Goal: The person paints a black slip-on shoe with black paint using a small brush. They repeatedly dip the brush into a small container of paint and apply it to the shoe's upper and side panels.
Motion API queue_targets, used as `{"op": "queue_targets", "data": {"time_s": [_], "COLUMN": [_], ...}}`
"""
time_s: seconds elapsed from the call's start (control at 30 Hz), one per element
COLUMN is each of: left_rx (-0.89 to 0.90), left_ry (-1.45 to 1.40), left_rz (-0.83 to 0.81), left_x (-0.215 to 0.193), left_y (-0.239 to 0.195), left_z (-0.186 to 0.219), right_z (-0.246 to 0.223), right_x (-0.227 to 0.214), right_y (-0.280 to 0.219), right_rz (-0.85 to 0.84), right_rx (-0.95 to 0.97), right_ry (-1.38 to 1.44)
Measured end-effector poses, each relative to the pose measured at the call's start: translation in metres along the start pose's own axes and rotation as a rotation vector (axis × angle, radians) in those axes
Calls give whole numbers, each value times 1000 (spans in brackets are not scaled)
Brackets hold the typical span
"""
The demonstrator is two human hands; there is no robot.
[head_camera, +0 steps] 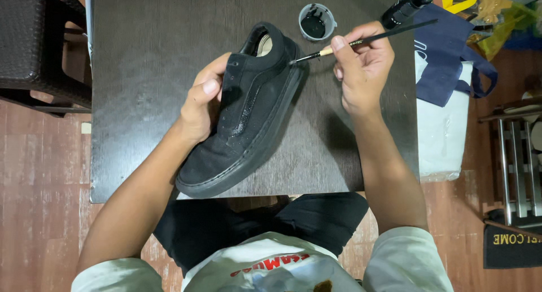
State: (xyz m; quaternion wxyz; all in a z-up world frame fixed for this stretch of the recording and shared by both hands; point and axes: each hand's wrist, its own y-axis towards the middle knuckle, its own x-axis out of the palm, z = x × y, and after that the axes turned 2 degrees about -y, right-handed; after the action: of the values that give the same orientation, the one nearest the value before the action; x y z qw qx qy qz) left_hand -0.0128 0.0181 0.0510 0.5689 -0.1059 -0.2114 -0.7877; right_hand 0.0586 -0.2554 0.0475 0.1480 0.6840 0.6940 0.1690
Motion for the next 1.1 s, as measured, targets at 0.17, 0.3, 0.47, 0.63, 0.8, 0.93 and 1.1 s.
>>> {"op": "queue_targets", "data": {"time_s": [0.17,0.3,0.47,0.63,0.8,0.93,1.1], "left_rx": [-20,-31,-74,-53,-39,-44,-50], "left_ry": [-37,-46,-94,-84,-130,-107,-96], "left_rz": [13,26,61,41,46,40,60], "left_x": [-1,1,2,0,-8,-4,-1], "left_y": [-2,-2,-3,-4,-6,-5,-6], "left_z": [-2,1,1,-1,-8,-3,0], "right_z": [6,0,1,-1,-4,-1,-7], "right_x": [-5,-3,2,2,5,3,5], "right_y": [4,3,2,4,3,5,3], "right_rz": [45,20,35,113,18,78,41], "right_rx": [-1,24,43,48,-42,-50,-83], "right_ry": [-17,16,29,37,-32,-43,-85]}}
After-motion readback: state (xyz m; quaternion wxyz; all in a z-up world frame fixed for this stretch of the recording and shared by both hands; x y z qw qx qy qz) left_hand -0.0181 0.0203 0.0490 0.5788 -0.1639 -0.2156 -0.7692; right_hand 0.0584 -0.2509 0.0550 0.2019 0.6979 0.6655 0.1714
